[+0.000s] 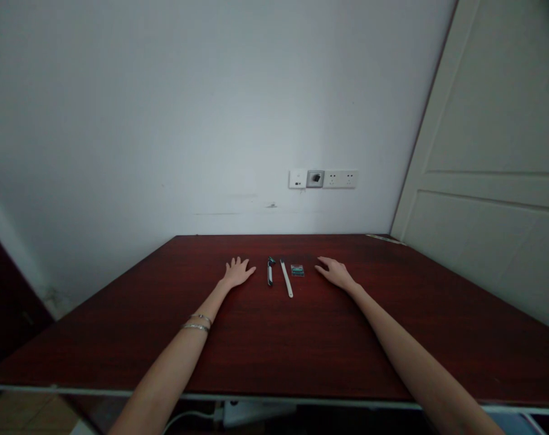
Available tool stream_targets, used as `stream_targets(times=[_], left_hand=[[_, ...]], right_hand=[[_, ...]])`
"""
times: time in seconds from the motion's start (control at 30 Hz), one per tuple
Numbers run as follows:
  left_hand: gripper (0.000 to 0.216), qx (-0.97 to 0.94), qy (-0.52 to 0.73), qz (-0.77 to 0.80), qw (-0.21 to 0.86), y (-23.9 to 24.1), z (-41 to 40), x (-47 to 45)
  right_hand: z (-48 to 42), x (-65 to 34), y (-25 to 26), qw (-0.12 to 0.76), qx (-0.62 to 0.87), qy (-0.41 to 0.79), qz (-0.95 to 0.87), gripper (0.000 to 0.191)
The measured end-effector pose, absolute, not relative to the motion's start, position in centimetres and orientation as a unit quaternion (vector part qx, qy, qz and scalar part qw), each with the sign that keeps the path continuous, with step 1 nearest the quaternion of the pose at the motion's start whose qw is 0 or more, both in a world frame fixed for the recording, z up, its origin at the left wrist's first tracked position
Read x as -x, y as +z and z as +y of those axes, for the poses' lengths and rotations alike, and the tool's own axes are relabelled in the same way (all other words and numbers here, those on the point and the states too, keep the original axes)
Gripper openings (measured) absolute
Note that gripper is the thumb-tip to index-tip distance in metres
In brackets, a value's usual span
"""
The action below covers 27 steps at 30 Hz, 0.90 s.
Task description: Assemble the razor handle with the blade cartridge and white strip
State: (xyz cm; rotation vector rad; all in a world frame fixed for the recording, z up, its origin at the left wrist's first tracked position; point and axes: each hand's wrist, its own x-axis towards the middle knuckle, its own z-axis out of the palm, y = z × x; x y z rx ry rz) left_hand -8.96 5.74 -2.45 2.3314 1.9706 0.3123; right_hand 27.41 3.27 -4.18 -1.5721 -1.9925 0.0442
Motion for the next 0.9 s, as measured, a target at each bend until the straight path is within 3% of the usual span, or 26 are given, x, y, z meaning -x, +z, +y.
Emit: stream_targets(times=[0.27, 0.7, 0.9], left_hand=[[0.072, -0.76, 0.105, 0.64, 0.035, -2.6, 6.0, 8.9], [0.075, -0.762, 0.101, 0.638, 0.04, -2.8, 6.1, 9.0], [0.07, -0.757, 0.112, 0.642, 0.042, -2.5, 5.8, 8.9]], right_hand=[[3.8, -23.8, -3.5, 0.32, 0.499, 0.1, -0.799, 0.07], [4.0, -24.1, -4.0, 0.33, 0.478, 0.145, -0.801, 0.072], [3.9, -24.2, -4.2, 0.411, 0.492, 0.173, -0.748, 0.07]])
